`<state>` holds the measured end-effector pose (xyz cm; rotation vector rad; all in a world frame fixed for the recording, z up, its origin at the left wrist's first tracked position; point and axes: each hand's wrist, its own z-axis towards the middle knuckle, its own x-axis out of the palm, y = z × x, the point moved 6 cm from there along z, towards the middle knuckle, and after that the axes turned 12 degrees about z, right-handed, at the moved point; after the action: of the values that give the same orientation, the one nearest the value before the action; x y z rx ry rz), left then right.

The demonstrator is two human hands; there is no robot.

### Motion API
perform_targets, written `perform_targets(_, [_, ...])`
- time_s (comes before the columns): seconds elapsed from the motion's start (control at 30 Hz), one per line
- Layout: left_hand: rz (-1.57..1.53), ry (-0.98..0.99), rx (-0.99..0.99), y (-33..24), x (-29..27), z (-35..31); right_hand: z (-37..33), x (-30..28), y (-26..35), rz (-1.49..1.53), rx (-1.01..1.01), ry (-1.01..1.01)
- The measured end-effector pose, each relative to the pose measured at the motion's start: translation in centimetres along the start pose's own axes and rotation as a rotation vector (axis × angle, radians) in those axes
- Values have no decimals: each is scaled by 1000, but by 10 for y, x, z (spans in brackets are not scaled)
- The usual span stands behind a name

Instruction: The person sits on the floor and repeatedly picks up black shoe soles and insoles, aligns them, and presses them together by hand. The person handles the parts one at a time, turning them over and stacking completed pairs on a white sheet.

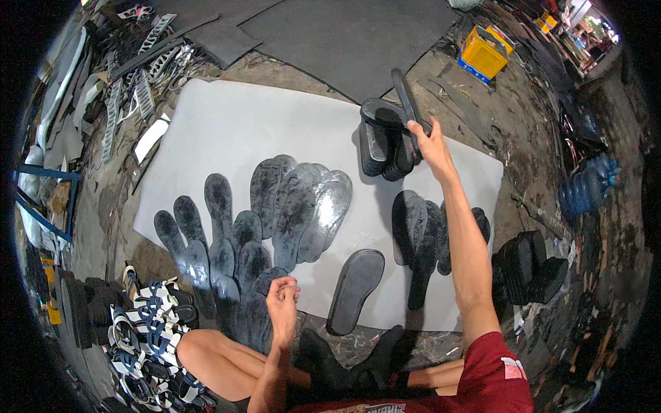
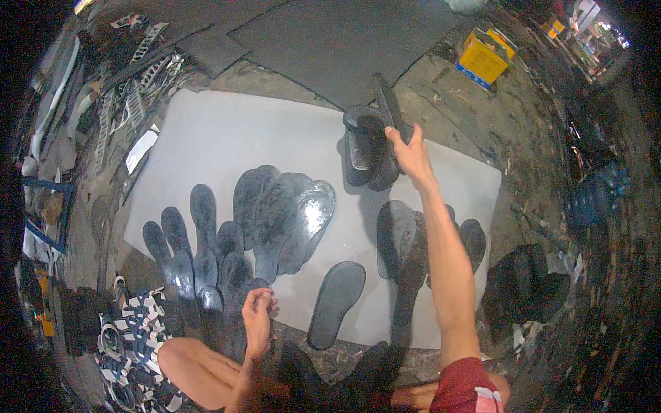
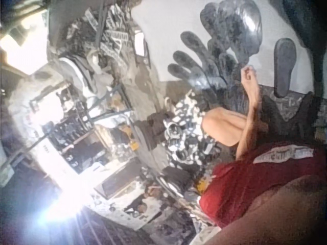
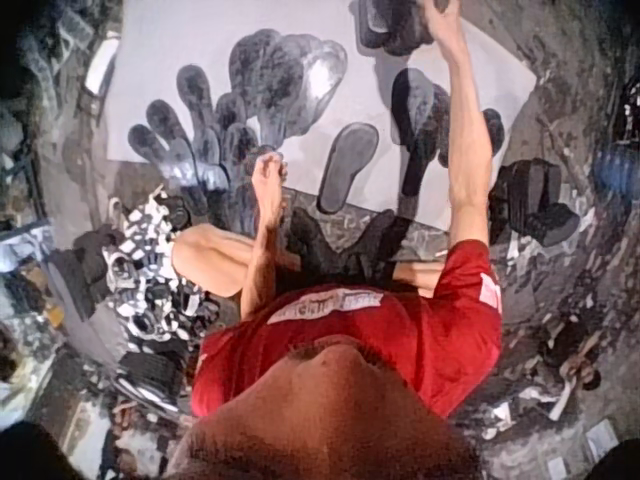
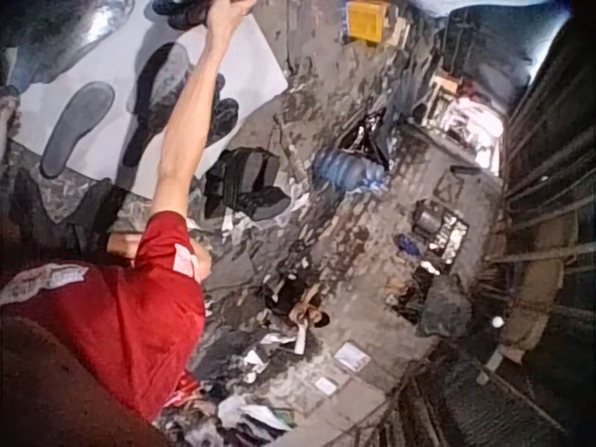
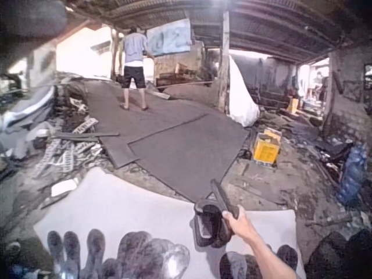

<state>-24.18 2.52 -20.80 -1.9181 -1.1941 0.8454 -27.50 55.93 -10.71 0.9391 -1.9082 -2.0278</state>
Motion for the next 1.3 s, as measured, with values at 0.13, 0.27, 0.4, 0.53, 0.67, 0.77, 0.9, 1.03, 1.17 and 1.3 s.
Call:
perform_targets(0.13, [-7, 93, 50, 22, 15, -1, 45, -8, 21, -295, -189, 95])
perform_targets(0.27, [147, 192, 144, 23, 42, -11, 116, -15, -16, -629, -407, 195])
perform_targets(0.4, [227, 319, 136, 29, 66, -17, 119, 8, -46, -894, -207, 252])
perform_targets(0.53, [265, 332, 152, 16, 67, -20, 33, -6, -53, -465, -493, -116])
perform_targets(0.67, [218, 194, 115, 24, 51, -14, -159, -48, -94, -351, -357, -420])
perform_targets(0.77, [238, 131, 183, 11, 42, -18, -315, -75, -145, -370, -4, -532])
perform_targets(0.9, [173, 152, 207, 12, 53, -22, -445, -90, -194, -371, 209, -419])
perform_targets(1.03, [309, 192, 276, 11, 65, -28, -448, -85, -198, -388, 107, -325])
perform_targets(1.17, [485, 177, 430, 24, 53, -34, -407, -94, -192, -393, 180, -440])
perform_targets(1.3, [523, 171, 503, 21, 46, -66, -344, -168, -234, -434, 295, -656])
